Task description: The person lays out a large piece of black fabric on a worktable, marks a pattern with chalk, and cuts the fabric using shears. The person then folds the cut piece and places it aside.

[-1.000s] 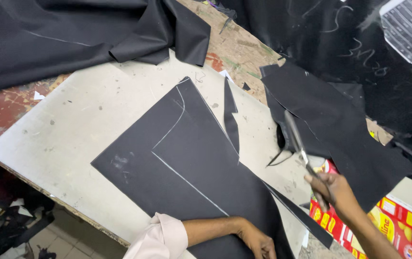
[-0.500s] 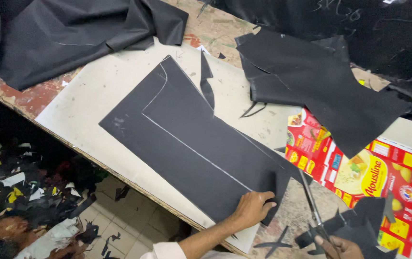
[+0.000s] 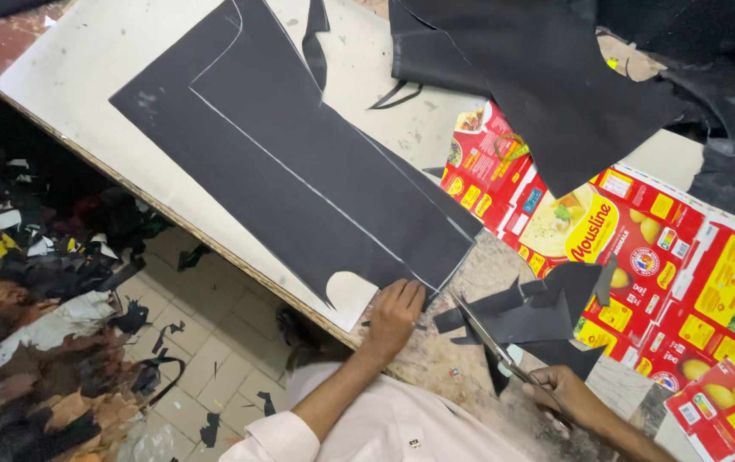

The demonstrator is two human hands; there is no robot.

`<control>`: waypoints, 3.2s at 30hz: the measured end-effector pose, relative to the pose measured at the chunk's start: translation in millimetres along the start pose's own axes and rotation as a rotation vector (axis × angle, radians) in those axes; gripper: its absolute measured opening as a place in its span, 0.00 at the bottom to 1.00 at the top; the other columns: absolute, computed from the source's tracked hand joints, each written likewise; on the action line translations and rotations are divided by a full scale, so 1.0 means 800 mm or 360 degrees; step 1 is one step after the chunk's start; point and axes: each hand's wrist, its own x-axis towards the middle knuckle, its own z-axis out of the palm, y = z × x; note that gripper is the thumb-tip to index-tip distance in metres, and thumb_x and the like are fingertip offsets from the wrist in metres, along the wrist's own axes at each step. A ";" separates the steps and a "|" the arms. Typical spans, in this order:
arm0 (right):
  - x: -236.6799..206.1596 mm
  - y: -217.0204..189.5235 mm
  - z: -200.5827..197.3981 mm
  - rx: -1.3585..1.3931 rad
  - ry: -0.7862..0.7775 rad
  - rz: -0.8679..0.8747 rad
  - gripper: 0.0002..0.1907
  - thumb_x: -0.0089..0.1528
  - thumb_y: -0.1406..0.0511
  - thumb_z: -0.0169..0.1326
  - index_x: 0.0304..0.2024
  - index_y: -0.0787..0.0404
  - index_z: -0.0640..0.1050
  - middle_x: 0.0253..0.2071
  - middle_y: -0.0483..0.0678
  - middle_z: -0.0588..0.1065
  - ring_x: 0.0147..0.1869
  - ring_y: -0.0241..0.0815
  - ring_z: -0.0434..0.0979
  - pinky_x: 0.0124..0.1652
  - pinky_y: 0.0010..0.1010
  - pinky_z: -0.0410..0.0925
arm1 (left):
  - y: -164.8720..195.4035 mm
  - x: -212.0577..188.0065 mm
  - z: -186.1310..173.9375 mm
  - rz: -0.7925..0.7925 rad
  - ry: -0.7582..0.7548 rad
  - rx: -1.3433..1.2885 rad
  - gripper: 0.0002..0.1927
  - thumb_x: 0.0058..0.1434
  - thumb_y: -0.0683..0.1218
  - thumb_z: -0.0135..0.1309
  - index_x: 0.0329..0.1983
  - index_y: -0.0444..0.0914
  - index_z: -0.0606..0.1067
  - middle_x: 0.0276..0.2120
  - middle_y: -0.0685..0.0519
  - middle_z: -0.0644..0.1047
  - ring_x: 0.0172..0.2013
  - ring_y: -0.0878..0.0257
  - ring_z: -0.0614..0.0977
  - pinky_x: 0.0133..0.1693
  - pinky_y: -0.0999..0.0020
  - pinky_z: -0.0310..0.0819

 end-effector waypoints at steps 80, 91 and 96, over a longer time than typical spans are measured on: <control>0.185 -0.234 0.045 -0.0361 -0.0569 -0.0673 0.24 0.63 0.50 0.57 0.31 0.67 0.77 0.18 0.44 0.73 0.17 0.33 0.69 0.17 0.25 0.64 | -0.003 -0.009 -0.028 0.0288 0.0131 0.0047 0.11 0.56 0.38 0.62 0.42 0.29 0.81 0.46 0.47 0.81 0.48 0.55 0.82 0.48 0.62 0.81; 0.188 -0.277 0.055 -0.0242 -0.0589 -0.0471 0.24 0.62 0.47 0.54 0.29 0.60 0.74 0.16 0.43 0.70 0.17 0.34 0.71 0.18 0.27 0.65 | -0.018 -0.016 -0.021 0.0195 0.0132 -0.0097 0.11 0.57 0.38 0.62 0.43 0.30 0.82 0.45 0.48 0.81 0.47 0.55 0.81 0.44 0.65 0.82; 0.215 -0.313 0.074 -0.0371 -0.0496 -0.0652 0.22 0.64 0.50 0.58 0.26 0.59 0.74 0.18 0.40 0.68 0.20 0.28 0.65 0.19 0.25 0.59 | -0.024 -0.010 -0.031 0.0185 0.0109 -0.0181 0.10 0.58 0.38 0.62 0.43 0.31 0.82 0.46 0.49 0.81 0.47 0.56 0.81 0.42 0.66 0.81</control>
